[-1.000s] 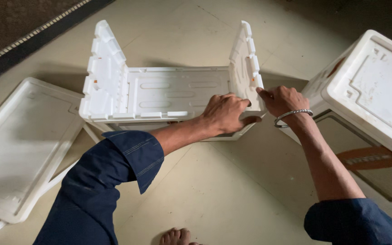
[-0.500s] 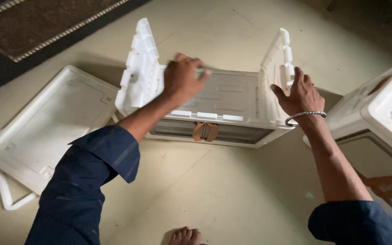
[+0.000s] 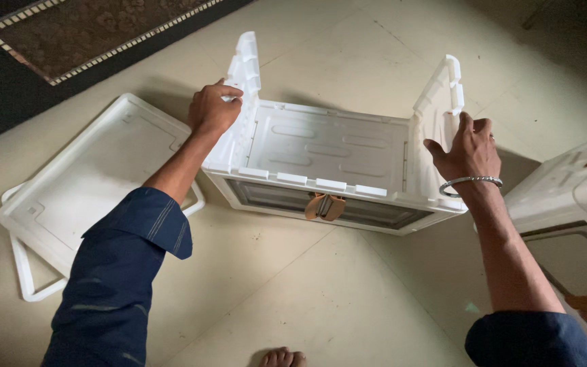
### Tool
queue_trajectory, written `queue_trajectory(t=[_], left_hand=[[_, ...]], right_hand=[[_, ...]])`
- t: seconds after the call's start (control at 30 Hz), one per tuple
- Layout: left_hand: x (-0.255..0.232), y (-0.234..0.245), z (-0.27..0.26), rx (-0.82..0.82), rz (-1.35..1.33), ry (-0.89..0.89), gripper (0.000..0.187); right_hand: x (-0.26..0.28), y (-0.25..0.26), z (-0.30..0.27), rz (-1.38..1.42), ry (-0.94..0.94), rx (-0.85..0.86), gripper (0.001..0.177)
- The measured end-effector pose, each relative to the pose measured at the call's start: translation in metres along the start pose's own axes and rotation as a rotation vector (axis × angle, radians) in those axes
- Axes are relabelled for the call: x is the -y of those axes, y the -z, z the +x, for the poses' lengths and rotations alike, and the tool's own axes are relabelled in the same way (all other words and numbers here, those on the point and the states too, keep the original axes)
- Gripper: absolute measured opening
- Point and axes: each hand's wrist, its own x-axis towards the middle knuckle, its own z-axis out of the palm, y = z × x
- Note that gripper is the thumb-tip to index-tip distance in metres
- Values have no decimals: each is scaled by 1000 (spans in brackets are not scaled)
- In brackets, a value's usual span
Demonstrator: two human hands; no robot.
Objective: The person assembles a white plastic cooler by unfolding its sides, inserting a handle, and securing the lid. They repeat the process with a second cooler, handling the body, lid, and handle components.
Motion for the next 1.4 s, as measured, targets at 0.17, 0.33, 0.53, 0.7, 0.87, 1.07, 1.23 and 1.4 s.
queue_trajectory(t=[0.17,0.33,0.53,0.7,0.87,1.07,1.23,1.4], left_hand=[[1,-11,0,-22,-61,-31,19],[-3,-19,-12,-64,-65,-104,22],[-9,-16,-17,-48,-15,-67,29],[-17,-13,-23,-34,35,-23,37],[-22,-10,-27,-15,74,-5,39],[-17,-14,-34,-61,154,-141,43],[-18,-22,-36,-75,220,-161,52],[-18,-25,-38,-42,275,-159,45]], right_hand=[[-3,-18,3,81,99,-88,83],[5,-31,-5,-36,190,-145,92],[13,-34,-15,-153,163,-150,83],[12,-40,-19,-256,152,-142,77],[14,-44,-18,-290,152,-178,72],[11,-40,-16,-347,90,-93,74],[21,-37,5,-377,-54,7,77],[36,-27,29,-395,17,13,71]])
